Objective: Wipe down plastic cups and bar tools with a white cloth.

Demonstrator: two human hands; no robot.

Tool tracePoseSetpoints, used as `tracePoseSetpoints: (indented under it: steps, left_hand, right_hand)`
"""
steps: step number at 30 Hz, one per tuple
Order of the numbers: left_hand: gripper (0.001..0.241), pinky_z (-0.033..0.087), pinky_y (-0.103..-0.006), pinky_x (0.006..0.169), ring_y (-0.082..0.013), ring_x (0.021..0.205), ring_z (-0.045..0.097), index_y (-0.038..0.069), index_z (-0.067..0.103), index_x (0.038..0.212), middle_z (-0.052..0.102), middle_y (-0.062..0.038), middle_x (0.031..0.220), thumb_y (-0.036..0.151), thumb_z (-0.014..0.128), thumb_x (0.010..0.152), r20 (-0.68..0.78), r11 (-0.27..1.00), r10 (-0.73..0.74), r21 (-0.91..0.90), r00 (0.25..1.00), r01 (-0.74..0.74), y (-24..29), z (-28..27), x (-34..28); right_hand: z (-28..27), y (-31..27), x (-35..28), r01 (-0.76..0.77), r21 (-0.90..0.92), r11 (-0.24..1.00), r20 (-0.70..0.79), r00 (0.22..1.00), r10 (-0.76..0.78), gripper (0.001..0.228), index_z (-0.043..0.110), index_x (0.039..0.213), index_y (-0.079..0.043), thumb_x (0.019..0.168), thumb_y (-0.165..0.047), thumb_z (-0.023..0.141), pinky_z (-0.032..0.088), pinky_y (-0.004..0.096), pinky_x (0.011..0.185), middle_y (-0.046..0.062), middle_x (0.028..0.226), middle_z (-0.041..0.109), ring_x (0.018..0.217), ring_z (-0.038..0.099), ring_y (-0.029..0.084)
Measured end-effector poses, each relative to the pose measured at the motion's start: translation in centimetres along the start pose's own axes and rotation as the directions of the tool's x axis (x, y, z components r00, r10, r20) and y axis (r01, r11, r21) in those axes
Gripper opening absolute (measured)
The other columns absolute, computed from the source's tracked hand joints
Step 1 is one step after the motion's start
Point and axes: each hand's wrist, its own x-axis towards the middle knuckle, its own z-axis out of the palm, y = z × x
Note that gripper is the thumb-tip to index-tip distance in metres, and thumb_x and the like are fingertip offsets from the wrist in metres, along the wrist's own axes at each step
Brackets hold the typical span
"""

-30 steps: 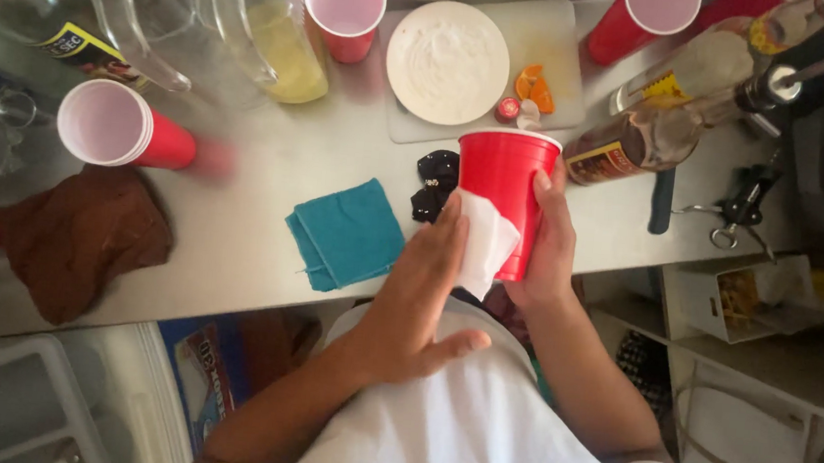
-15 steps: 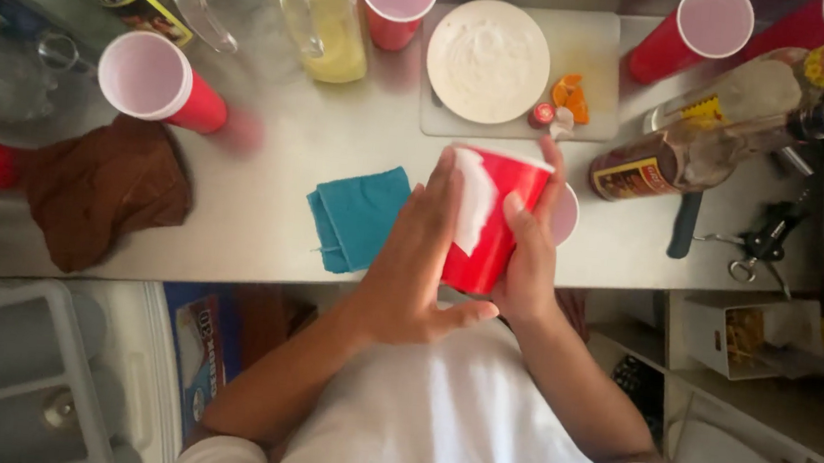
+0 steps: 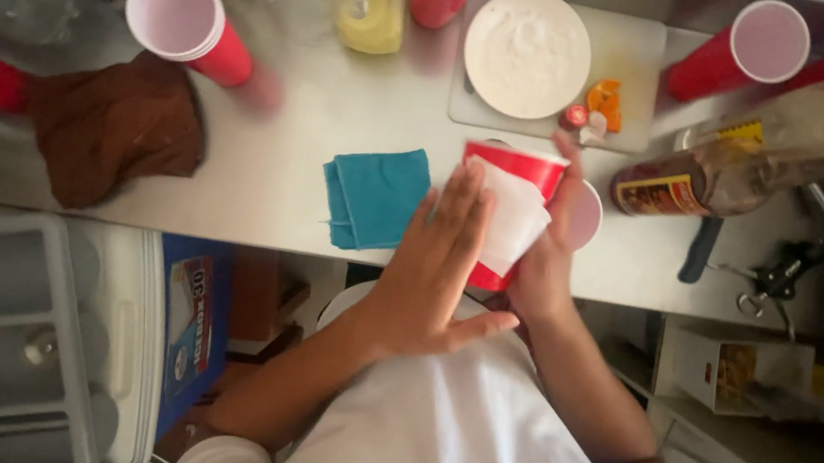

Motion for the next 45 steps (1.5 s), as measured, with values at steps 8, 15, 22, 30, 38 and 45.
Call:
tracePoseSetpoints:
  steps: [8, 15, 22, 30, 38, 45]
  left_hand:
    - [0.116, 0.012, -0.0650, 0.130, -0.0477, 0.163, 0.009, -0.007, 0.011, 0.163, 0.009, -0.032, 0.171, 0.060, 0.072, 0.091, -0.055, 0.994, -0.032, 0.106, 0.998, 0.038, -0.2, -0.4, -0.2]
    - [0.113, 0.019, -0.0643, 0.130, -0.0471, 0.163, 0.016, -0.007, 0.012, 0.162, 0.012, -0.035, 0.170, 0.050, 0.074, 0.088, -0.084, 1.000, -0.013, -0.027, 0.996, 0.010, -0.1, -0.5, -0.3]
    - [0.107, 0.020, -0.0631, 0.131, -0.0490, 0.162, 0.017, -0.007, 0.015, 0.162, 0.014, -0.035, 0.169, 0.057, 0.068, 0.095, -0.071, 0.997, 0.075, 0.030, 0.995, -0.073, -0.6, 0.2, -0.9]
    - [0.079, 0.029, -0.0599, 0.132, -0.0453, 0.162, 0.031, -0.005, 0.025, 0.162, 0.024, -0.031, 0.170, 0.030, 0.065, 0.104, -0.059, 0.999, 0.033, 0.030, 0.998, -0.031, -1.6, 1.2, -3.4]
    - [0.119, 0.018, -0.0663, 0.125, -0.0579, 0.155, 0.016, -0.012, 0.006, 0.157, 0.010, -0.043, 0.162, 0.048, 0.081, 0.086, -0.094, 1.000, 0.014, 0.005, 0.995, -0.014, -0.6, 0.1, -1.0]
    - [0.119, 0.015, -0.0667, 0.126, -0.0553, 0.157, 0.013, -0.009, 0.007, 0.159, 0.008, -0.041, 0.164, 0.046, 0.083, 0.085, -0.065, 0.998, 0.015, -0.057, 0.998, -0.019, -1.2, -1.3, -1.2]
  right_hand:
    - [0.2, 1.5, -1.1, 0.016, 0.301, 0.954, 0.117, 0.992, -0.054, 0.077, 0.000, 0.170, -0.021, 0.108, -0.031, 0.045, 0.042, 0.046, 0.125, 0.021, 0.160, 0.044, 0.147, 0.050, 0.034]
    - [-1.0, 0.3, -0.3, 0.128, 0.077, 0.989, 0.225, 0.964, -0.142, 0.089, 0.005, 0.168, -0.022, 0.100, -0.039, 0.059, 0.046, 0.050, 0.117, 0.027, 0.151, 0.047, 0.139, 0.052, 0.037]
    - [-1.0, 2.2, -0.9, -0.019, 0.512, 0.859, 0.161, 0.984, -0.074, 0.069, 0.024, 0.155, -0.007, 0.105, -0.047, 0.050, 0.044, 0.047, 0.120, 0.028, 0.151, 0.050, 0.141, 0.054, 0.037]
    - [-1.7, 2.5, -0.8, 0.189, 0.142, 0.972, 0.029, 0.980, -0.195, 0.083, 0.005, 0.164, -0.020, 0.105, -0.048, 0.056, 0.047, 0.049, 0.115, 0.017, 0.150, 0.046, 0.136, 0.054, 0.031]
    - [-2.2, 4.0, -1.3, 0.117, -0.059, 0.991, 0.090, 0.990, -0.111, 0.088, 0.008, 0.167, -0.017, 0.105, -0.056, 0.057, 0.041, 0.045, 0.120, 0.016, 0.153, 0.044, 0.141, 0.049, 0.028]
    - [-1.7, 3.1, -1.8, -0.030, 0.202, 0.979, 0.145, 0.989, 0.000, 0.093, -0.001, 0.169, -0.022, 0.104, -0.048, 0.060, 0.040, 0.045, 0.122, 0.016, 0.160, 0.038, 0.146, 0.045, 0.029]
